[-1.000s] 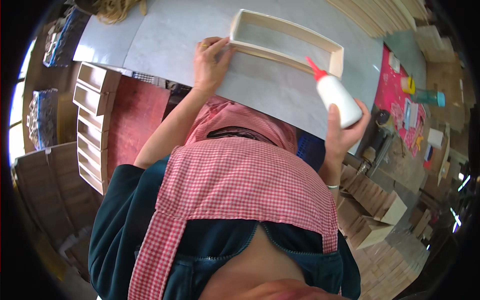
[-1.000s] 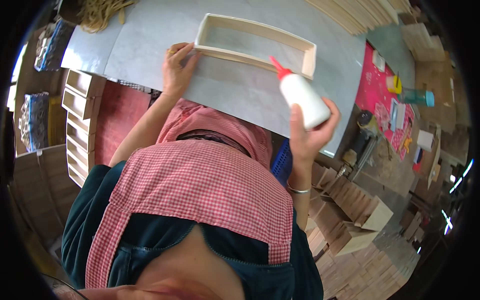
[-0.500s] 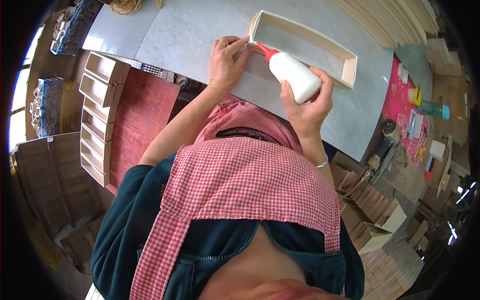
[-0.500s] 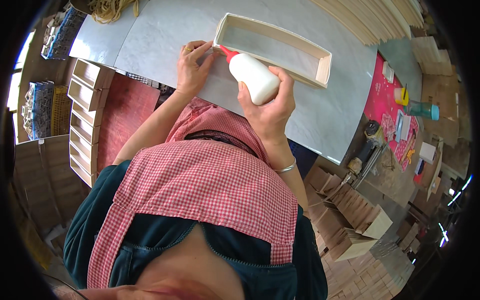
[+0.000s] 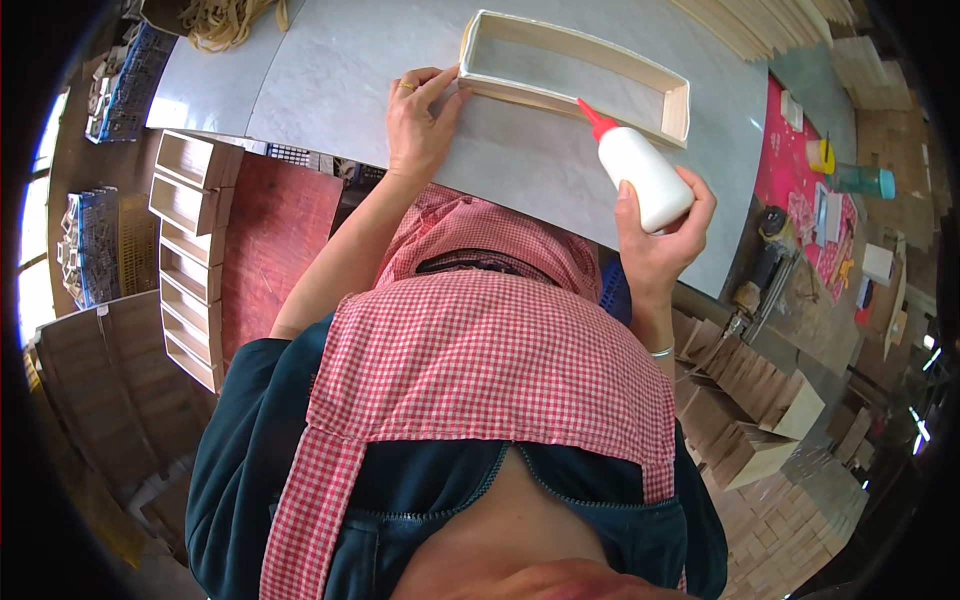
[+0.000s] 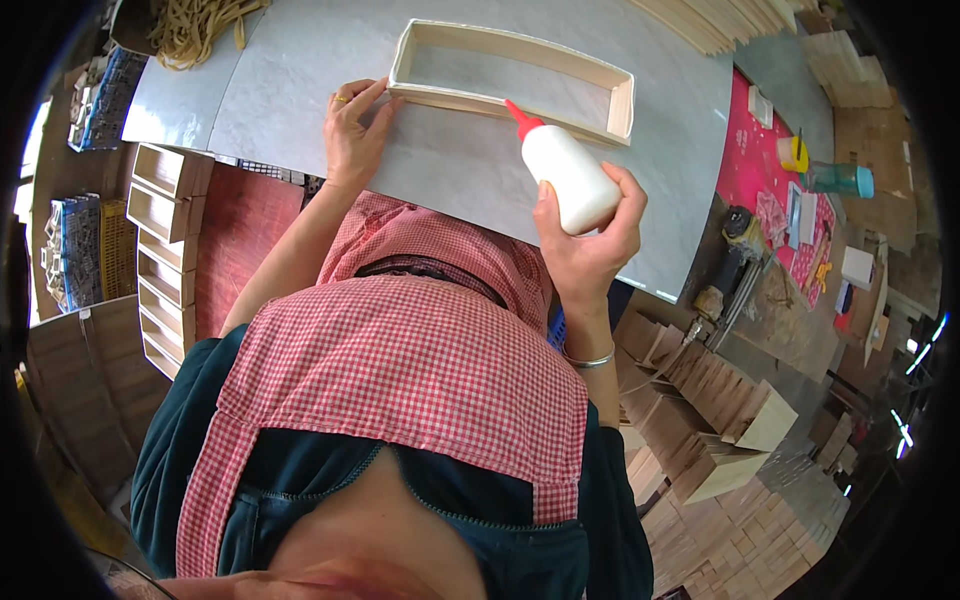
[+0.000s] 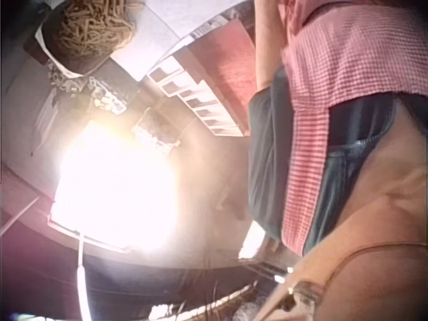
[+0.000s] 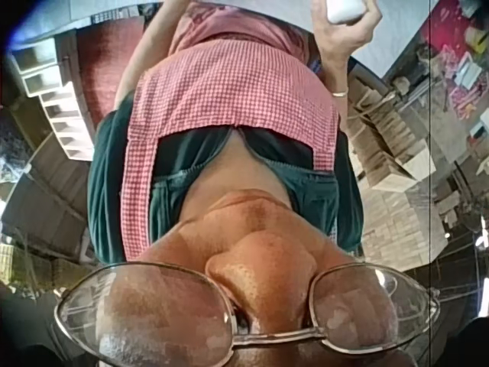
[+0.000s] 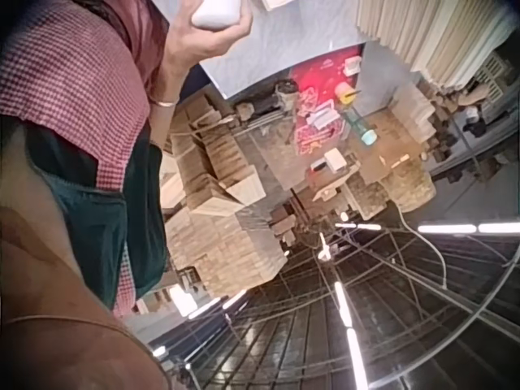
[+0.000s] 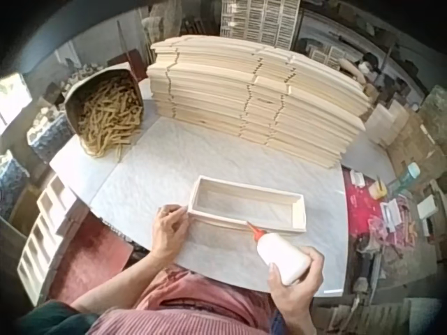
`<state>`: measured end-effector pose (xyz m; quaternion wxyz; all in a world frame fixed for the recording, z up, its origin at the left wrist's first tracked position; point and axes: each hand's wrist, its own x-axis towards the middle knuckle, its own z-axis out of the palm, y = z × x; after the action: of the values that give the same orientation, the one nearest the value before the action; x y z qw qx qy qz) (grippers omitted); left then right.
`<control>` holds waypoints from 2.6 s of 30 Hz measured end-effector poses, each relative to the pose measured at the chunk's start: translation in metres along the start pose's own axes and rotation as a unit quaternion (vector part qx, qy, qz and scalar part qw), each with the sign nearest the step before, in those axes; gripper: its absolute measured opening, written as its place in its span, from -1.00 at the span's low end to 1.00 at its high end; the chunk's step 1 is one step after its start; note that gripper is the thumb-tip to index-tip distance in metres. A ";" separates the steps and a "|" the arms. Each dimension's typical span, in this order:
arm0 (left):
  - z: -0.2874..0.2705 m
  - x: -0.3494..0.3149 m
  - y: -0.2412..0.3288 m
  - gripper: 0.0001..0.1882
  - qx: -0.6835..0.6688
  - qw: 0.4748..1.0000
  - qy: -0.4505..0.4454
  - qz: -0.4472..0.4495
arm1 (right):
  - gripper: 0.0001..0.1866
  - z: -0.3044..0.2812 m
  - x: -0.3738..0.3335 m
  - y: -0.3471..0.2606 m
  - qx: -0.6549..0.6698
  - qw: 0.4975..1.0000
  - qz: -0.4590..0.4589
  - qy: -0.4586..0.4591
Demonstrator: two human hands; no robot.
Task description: Assembling wooden trays using glue and a pneumatic nail gun.
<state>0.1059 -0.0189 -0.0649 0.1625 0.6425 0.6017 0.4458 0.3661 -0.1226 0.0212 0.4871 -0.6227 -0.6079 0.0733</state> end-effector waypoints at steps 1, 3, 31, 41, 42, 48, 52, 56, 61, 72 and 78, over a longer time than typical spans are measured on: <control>0.001 0.000 0.001 -0.67 -0.004 1.000 -0.004 0.003 | -0.39 -0.004 -0.001 0.002 -0.004 1.000 0.002 0.004; -0.001 0.000 0.002 -0.67 0.000 1.000 -0.003 -0.003 | -0.40 -0.013 -0.003 0.006 -0.016 1.000 0.018 0.019; 0.001 0.002 -0.004 -0.69 0.010 0.999 -0.032 -0.041 | -0.45 -0.058 0.001 0.052 -0.058 0.976 0.142 0.156; -0.006 0.001 0.006 -0.70 0.043 0.997 -0.051 -0.035 | -0.45 -0.050 0.055 0.088 0.117 0.937 0.280 0.172; -0.006 -0.001 0.004 -0.69 0.042 0.997 -0.050 -0.031 | -0.43 -0.049 0.065 0.090 0.122 0.933 0.290 0.171; -0.012 -0.004 0.010 -0.59 0.030 0.999 -0.030 -0.016 | -0.29 -0.060 0.144 0.179 0.002 0.917 0.273 0.292; -0.011 0.011 0.038 -0.51 0.034 0.998 -0.022 0.049 | -0.33 -0.079 0.196 0.240 -0.098 0.906 0.317 0.264; 0.007 0.035 0.086 -0.45 0.090 0.965 -0.087 0.230 | -0.45 -0.093 0.200 0.294 -0.333 0.882 0.312 0.118; 0.055 0.059 0.124 -0.58 0.184 0.928 -0.166 0.278 | -0.84 -0.028 0.147 0.216 -0.153 0.975 0.104 0.120; 0.052 0.067 0.133 -0.88 0.194 0.882 -0.367 0.222 | -0.58 -0.008 0.046 0.088 0.013 1.000 0.009 0.014; 0.013 0.046 0.129 -0.89 0.154 0.850 -0.424 0.272 | -0.72 -0.148 0.113 0.200 -0.279 0.951 0.082 0.104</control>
<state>0.1908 -0.0013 0.0412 0.1730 0.9237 0.3367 0.0585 0.6326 -0.0633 0.0148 0.3464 -0.7856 -0.4973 -0.1250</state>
